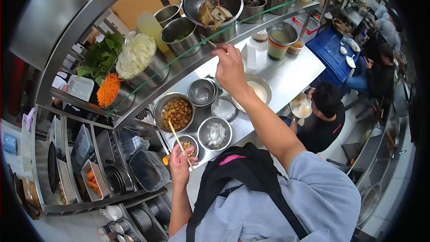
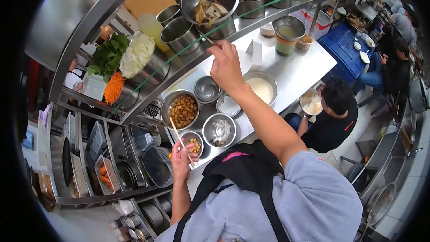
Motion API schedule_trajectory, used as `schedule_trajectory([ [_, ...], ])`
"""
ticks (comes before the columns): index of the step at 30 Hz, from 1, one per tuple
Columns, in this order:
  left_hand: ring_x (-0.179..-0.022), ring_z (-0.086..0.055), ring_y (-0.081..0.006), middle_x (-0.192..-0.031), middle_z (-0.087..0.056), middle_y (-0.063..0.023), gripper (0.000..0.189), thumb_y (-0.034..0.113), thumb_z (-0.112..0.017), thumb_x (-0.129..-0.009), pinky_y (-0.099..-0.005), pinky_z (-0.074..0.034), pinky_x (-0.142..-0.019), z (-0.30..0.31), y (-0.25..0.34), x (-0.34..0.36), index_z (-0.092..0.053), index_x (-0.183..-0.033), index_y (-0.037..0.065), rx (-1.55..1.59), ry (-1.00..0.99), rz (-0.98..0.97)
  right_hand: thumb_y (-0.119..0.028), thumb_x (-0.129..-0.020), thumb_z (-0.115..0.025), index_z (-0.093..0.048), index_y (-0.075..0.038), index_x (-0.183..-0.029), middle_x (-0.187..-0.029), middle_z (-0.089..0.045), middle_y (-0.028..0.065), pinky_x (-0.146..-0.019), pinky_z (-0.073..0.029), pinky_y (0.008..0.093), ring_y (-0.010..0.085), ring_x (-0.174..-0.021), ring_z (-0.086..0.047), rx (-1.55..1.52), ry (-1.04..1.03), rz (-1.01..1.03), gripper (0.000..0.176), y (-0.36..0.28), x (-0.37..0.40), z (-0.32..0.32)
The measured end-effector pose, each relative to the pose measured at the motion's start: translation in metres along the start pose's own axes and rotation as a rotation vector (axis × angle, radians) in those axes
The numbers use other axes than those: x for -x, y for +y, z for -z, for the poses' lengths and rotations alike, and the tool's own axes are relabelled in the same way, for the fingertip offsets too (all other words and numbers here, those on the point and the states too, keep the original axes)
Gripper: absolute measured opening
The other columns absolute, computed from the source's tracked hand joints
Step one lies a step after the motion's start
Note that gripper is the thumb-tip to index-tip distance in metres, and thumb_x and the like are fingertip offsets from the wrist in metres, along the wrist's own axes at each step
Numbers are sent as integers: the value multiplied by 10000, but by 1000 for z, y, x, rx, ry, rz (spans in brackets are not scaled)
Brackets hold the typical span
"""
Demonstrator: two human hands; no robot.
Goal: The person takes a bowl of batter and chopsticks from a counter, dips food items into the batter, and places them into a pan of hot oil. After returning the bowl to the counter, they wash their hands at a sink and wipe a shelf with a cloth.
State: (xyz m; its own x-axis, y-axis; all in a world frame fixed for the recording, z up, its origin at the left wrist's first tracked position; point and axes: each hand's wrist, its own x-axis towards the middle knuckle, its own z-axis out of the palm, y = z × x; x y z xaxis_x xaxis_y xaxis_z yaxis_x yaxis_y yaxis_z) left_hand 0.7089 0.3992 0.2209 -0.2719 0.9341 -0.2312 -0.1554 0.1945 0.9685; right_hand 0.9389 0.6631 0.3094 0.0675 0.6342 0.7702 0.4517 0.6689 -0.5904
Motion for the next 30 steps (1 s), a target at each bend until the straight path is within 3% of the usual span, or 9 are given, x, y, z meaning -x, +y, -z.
schedule_trajectory([
  [4,-685,-639,-107,-1001,-694,-121,447,183,-506,-1049,-229,-536,-629,20,-24,-22,-426,-1454,12,-234,-168,200,76,-741,-560,-673,-78,-1005,-1183,-578,135,-992,-379,459,347,-1191,-486,182,-36,37,326,-7,0,3],
  [6,-856,-716,-218,-1036,-723,-165,368,181,-516,-1031,-381,-569,-776,6,-40,-41,-513,-1351,-1,-730,-192,-214,39,-751,-590,-676,-83,-1010,-1203,-575,131,-1015,-374,457,341,-1199,-496,165,75,97,299,-13,7,26],
  [7,-858,-729,-307,-938,-734,-177,331,149,-532,-996,-422,-552,-810,-10,-38,-45,-536,-1288,-7,-784,-182,-485,13,-758,-609,-675,-83,-1014,-1213,-571,130,-1048,-361,443,334,-1213,-497,152,106,30,282,-5,17,42],
  [10,-900,-719,-380,-895,-724,-218,315,149,-546,-970,-449,-545,-811,-78,0,-60,-571,-1256,18,-755,-381,-140,43,-777,-574,-651,-42,-981,-1120,-594,147,-964,-446,378,305,-1102,-574,34,230,-253,234,39,64,86],
  [12,-929,-685,-451,-954,-713,-258,319,169,-558,-957,-496,-536,-815,-111,-28,-100,-582,-1242,28,-924,-470,-176,21,-825,-565,-642,-14,-998,-1048,-618,108,-854,-495,334,225,-1004,-618,-52,220,-598,193,79,108,105],
  [14,-931,-668,-468,-965,-704,-271,337,222,-577,-945,-538,-514,-825,-153,-47,-130,-586,-1224,33,-1051,-456,-246,4,-853,-559,-642,-5,-1008,-1009,-626,100,-792,-498,308,209,-921,-626,3,217,-680,176,113,152,119],
  [18,-973,-669,-430,-1019,-697,-253,357,326,-598,-939,-486,-527,-849,-190,-29,-161,-648,-1166,55,-1120,-348,-317,13,-872,-572,-639,-40,-1033,-890,-616,21,-668,-439,226,84,-792,-553,-172,220,-1081,183,121,208,148],
  [24,-888,-677,-395,-928,-714,-178,216,294,-596,-906,-503,-536,-789,-77,-27,-171,-737,-938,134,-1592,-705,-291,-7,-874,-586,-635,-52,-1013,-879,-606,-2,-659,-421,216,70,-762,-526,-152,225,-1202,154,114,288,177],
  [30,-980,-669,-362,-991,-721,-176,341,412,-647,-886,-480,-532,-864,-51,-97,-141,-753,-964,97,-1799,-856,-163,-65,-904,-598,-636,-53,-976,-868,-624,16,-645,-461,249,99,-711,-559,-285,-214,-1321,82,102,331,150],
])
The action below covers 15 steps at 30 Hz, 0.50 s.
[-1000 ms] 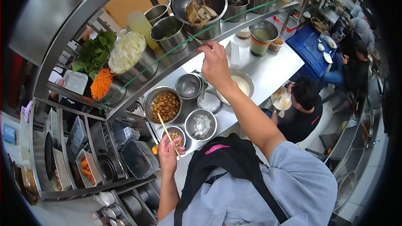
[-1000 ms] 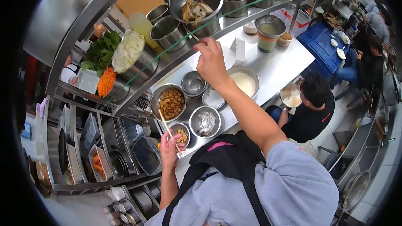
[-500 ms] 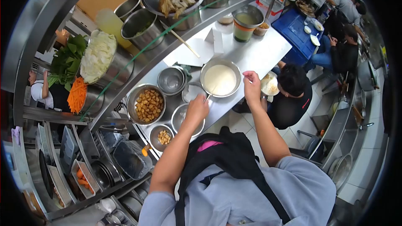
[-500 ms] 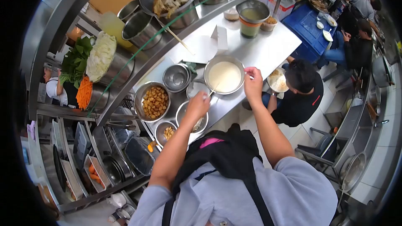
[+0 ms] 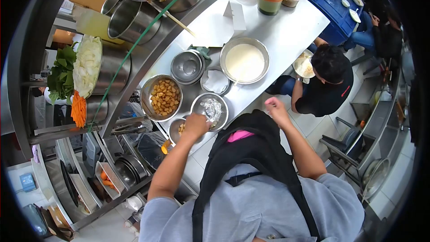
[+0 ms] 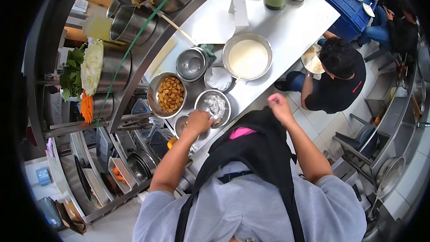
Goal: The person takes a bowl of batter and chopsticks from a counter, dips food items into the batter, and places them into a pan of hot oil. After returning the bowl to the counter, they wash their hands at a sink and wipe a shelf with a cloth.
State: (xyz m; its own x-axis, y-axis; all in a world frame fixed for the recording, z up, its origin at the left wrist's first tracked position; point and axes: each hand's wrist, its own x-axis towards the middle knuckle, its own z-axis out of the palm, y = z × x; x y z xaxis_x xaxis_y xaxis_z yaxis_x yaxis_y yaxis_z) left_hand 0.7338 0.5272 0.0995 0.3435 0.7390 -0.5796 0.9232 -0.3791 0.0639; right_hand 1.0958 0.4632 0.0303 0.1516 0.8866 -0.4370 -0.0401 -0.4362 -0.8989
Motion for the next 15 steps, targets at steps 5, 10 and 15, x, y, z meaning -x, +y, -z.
schedule_trajectory([
  [5,-1054,-647,-370,-1056,-706,-199,499,477,-685,-861,-462,-513,-906,-8,23,-11,-689,-1125,53,-39,47,60,-273,-942,-669,-623,-50,-1049,-908,-662,51,-652,-531,261,128,-759,-638,-28,-432,-232,252,-4,0,-71],
  [10,-1025,-659,-425,-1082,-685,-267,460,378,-682,-875,-478,-503,-921,-9,17,-7,-600,-1177,40,377,-36,72,-376,-862,-767,-529,-20,-1185,-934,-658,104,-678,-540,335,217,-767,-665,195,-262,-77,536,-22,-4,-118],
  [15,-1100,-625,-414,-1167,-675,-215,388,219,-662,-876,-493,-482,-979,-1,8,7,-632,-1237,80,405,191,-25,-316,-826,-780,-472,3,-1232,-899,-670,132,-599,-533,327,195,-677,-654,156,73,69,600,-85,-43,-85],
])
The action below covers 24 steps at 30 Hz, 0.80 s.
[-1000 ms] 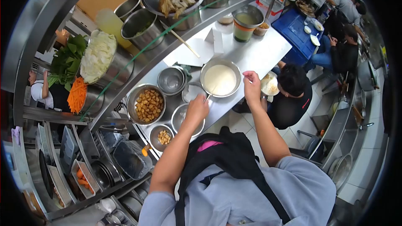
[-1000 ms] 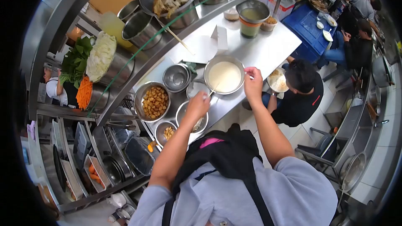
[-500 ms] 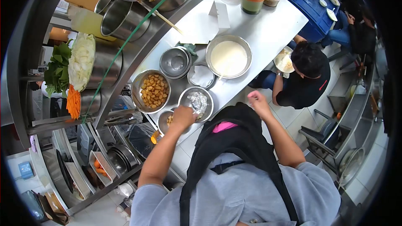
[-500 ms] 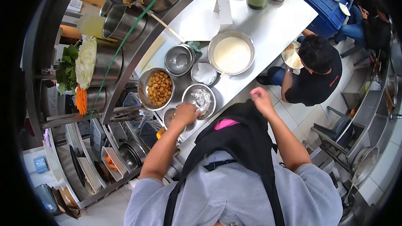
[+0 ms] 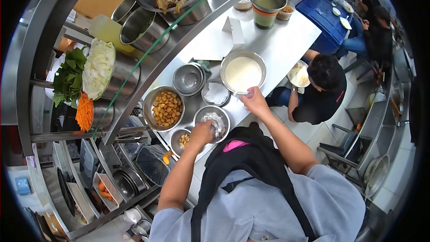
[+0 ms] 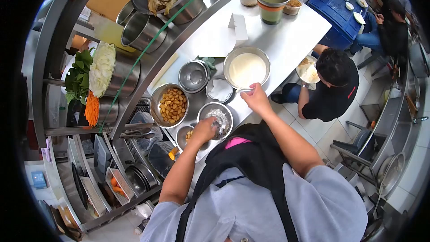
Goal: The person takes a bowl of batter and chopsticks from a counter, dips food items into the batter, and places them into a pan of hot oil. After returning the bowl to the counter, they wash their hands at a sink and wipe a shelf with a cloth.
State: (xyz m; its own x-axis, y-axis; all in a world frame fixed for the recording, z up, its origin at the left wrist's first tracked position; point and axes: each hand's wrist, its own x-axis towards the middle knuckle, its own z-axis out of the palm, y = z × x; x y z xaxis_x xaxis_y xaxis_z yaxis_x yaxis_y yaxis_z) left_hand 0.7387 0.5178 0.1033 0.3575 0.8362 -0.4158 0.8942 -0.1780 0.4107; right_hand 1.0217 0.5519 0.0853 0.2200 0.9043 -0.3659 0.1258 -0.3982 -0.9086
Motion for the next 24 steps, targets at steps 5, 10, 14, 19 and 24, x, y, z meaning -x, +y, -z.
schedule_trajectory([
  [5,-1104,-620,-399,-1150,-680,-191,368,139,-631,-847,-490,-481,-979,-5,-2,0,-655,-1212,96,-85,-52,-102,-271,-868,-750,-510,-25,-1309,-897,-670,106,-560,-549,300,166,-661,-662,-70,15,195,560,-29,-19,5],
  [10,-1048,-638,-395,-1055,-696,-205,347,125,-616,-840,-493,-494,-945,-4,-11,6,-657,-1183,98,-41,54,-176,-144,-1005,-574,-669,-21,-1124,-892,-685,61,-583,-552,272,118,-702,-653,-141,-102,311,195,-57,-20,0],
  [14,-1059,-631,-396,-1080,-694,-204,335,144,-648,-849,-489,-489,-952,9,-11,10,-658,-1180,86,-7,92,-168,-137,-1009,-563,-638,-5,-1156,-896,-669,60,-667,-540,264,114,-724,-626,-365,-137,435,211,-109,17,31],
  [19,-1069,-627,-397,-1124,-691,-197,321,111,-652,-853,-467,-478,-965,32,1,13,-663,-1169,58,75,178,-184,-95,-950,-600,-594,5,-1151,-928,-640,85,-695,-529,278,138,-781,-628,-643,-304,433,224,-119,36,57],
  [24,-1052,-633,-389,-1091,-701,-187,297,99,-642,-865,-455,-481,-945,55,21,19,-666,-1157,54,148,255,-233,-33,-852,-598,-561,-29,-1076,-925,-629,101,-696,-511,306,187,-771,-624,-975,-645,280,227,-117,51,55],
])
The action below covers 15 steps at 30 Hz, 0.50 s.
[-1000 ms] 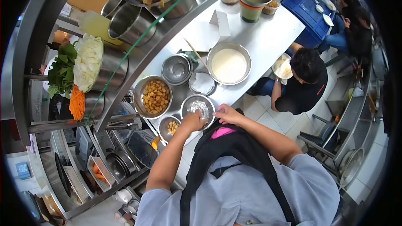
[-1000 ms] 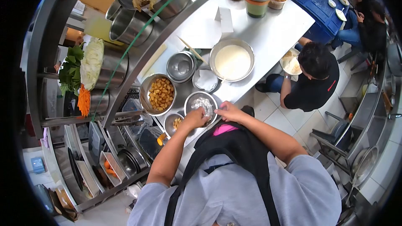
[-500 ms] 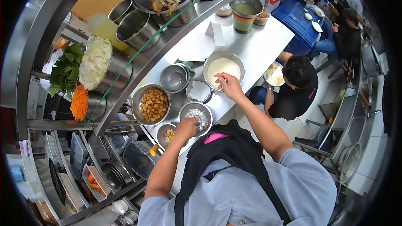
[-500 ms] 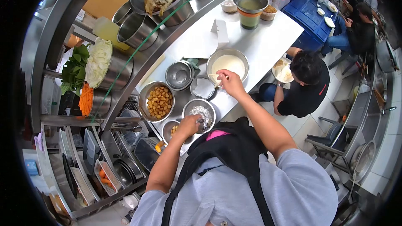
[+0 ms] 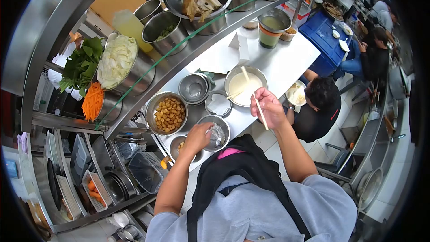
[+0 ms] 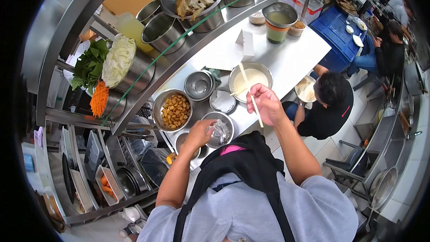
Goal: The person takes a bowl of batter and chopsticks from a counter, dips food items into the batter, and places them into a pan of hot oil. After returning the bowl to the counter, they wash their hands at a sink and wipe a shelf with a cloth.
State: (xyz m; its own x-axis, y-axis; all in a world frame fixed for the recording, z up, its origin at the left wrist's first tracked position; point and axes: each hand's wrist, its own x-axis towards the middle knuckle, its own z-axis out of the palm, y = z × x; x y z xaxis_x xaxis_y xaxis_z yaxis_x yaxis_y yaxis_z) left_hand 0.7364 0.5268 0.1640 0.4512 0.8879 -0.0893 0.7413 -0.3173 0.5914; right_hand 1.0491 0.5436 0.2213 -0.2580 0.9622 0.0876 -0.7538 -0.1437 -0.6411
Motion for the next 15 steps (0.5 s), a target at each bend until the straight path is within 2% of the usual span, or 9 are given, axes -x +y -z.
schedule_trajectory([
  [2,-1049,-632,-388,-1087,-702,-184,283,96,-645,-863,-453,-484,-934,7,9,-3,-672,-1142,52,50,37,2,-61,-853,-603,-545,-40,-1039,-926,-629,116,-693,-491,304,192,-764,-609,-255,-104,-103,196,7,2,-4],
  [4,-975,-674,-275,-1029,-722,-133,261,116,-659,-900,-373,-506,-877,16,16,-6,-681,-1149,42,132,136,-37,-70,-860,-606,-540,-42,-1029,-917,-625,116,-680,-482,305,190,-756,-600,-318,-147,-151,183,16,1,-12],
  [5,-975,-674,-275,-1029,-722,-133,261,116,-659,-900,-373,-506,-877,21,21,-7,-681,-1149,42,129,151,-28,-80,-868,-608,-536,-44,-1019,-909,-621,115,-667,-474,305,187,-748,-591,-382,-180,-194,171,21,1,-16],
  [7,-888,-648,-132,-968,-717,-55,263,169,-666,-952,-278,-495,-813,29,36,-5,-685,-1182,43,655,95,171,-101,-872,-623,-508,-49,-955,-820,-556,93,-612,-427,308,170,-685,-521,-317,-164,-235,151,36,0,-21],
  [8,-862,-588,-54,-939,-686,-8,291,207,-647,-993,-226,-469,-784,34,48,-3,-674,-1218,25,829,131,125,-100,-874,-630,-501,-53,-945,-812,-546,89,-608,-422,307,167,-675,-510,-276,-204,-265,155,42,0,-25],
  [9,-862,-588,-54,-939,-686,-8,291,207,-647,-993,-226,-469,-784,41,60,1,-674,-1218,25,828,155,131,-99,-876,-637,-494,-57,-935,-805,-535,85,-605,-416,307,163,-664,-498,-235,-247,-296,161,47,-2,-29],
  [11,-786,-547,-46,-928,-686,-17,274,197,-634,-1001,-204,-440,-708,53,82,9,-684,-1188,4,1125,258,97,-91,-885,-644,-483,-61,-922,-806,-531,88,-601,-417,306,165,-657,-502,-253,-304,-341,168,56,-5,-37],
  [12,-765,-521,-26,-925,-679,-10,282,198,-635,-1002,-193,-412,-682,53,82,12,-676,-1200,1,1160,281,86,-86,-892,-640,-485,-66,-932,-822,-537,86,-613,-421,299,165,-670,-514,-273,-343,-406,161,60,-6,-39],
  [15,-788,-548,-34,-921,-678,-7,272,197,-638,-1002,-197,-430,-702,66,90,22,-683,-1181,-2,1107,348,67,-78,-901,-632,-487,-70,-947,-838,-549,87,-623,-431,298,170,-677,-528,-320,-418,-520,152,76,-10,-46],
])
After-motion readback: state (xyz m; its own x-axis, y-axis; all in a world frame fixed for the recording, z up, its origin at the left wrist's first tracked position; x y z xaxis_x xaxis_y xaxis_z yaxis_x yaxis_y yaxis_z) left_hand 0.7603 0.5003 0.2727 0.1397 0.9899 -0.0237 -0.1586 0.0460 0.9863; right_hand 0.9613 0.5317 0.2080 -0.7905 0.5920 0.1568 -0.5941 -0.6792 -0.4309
